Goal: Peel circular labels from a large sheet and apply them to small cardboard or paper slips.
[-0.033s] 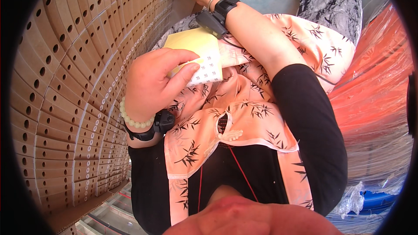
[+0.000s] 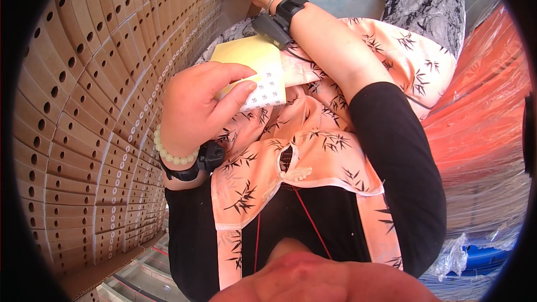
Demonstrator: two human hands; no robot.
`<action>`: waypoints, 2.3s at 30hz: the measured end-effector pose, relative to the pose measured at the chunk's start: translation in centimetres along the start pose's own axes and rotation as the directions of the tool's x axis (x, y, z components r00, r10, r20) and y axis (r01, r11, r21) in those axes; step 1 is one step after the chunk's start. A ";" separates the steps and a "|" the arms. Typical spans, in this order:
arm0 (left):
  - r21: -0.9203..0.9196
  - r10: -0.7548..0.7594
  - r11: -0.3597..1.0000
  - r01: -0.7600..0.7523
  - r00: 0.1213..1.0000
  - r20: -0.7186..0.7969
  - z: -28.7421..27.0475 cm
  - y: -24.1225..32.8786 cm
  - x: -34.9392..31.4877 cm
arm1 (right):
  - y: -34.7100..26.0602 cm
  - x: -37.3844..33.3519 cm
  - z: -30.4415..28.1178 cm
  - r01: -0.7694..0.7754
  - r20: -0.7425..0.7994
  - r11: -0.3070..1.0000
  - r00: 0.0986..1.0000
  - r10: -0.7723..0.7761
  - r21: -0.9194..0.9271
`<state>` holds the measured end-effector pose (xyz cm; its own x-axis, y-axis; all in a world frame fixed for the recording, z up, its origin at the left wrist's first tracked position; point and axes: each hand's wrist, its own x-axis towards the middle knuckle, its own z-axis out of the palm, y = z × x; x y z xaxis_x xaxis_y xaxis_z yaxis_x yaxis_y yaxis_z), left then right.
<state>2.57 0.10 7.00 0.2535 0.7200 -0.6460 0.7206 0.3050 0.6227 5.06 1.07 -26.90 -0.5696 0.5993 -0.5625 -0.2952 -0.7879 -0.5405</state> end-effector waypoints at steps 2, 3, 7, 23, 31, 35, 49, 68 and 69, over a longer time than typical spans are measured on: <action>-0.001 -0.005 1.000 0.005 1.000 0.003 0.0 0.0 0.0 | -0.1 0.0 0.0 0.001 0.000 1.000 1.000 -0.001 -0.001; -0.001 -0.004 1.000 0.004 1.000 0.003 0.0 0.0 0.0 | -0.1 0.0 0.0 -0.002 -0.004 1.000 1.000 0.002 -0.003; -0.004 -0.005 1.000 0.005 1.000 0.007 0.0 -0.1 0.1 | -0.3 0.0 0.1 -0.009 -0.007 1.000 1.000 0.009 -0.009; 0.002 -0.010 1.000 0.010 1.000 0.013 -0.1 0.2 0.1 | -0.9 0.2 0.7 -0.039 -0.094 0.995 0.995 0.030 -0.097; 0.003 0.006 1.000 -0.006 1.000 0.000 0.1 0.1 0.0 | -0.6 -0.3 0.4 0.002 -0.149 0.954 0.988 -0.049 -0.301; 0.018 0.017 1.000 -0.017 1.000 0.011 0.1 0.0 0.0 | -0.5 0.0 0.4 0.011 -0.146 0.967 0.988 -0.049 -0.255; -0.023 0.030 0.999 -0.031 0.997 -0.065 0.1 0.0 0.1 | -2.2 -0.3 0.4 -0.020 -0.019 0.950 1.000 0.015 -0.311; -0.022 0.014 0.999 -0.025 0.916 -0.401 0.1 -0.6 -0.5 | -23.6 -18.4 1.9 0.639 0.629 0.474 0.750 -0.205 -0.606; -0.018 0.020 0.999 -0.030 0.914 -0.405 0.0 -0.7 -0.3 | -23.3 -18.6 2.1 0.646 0.613 0.409 0.757 -0.229 -0.645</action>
<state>1.97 -0.39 6.74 -0.0152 0.9168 -0.3990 0.7013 0.2942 0.6494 20.91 8.01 -2.50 -0.8334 0.5467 0.0813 0.0064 0.1565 -0.9877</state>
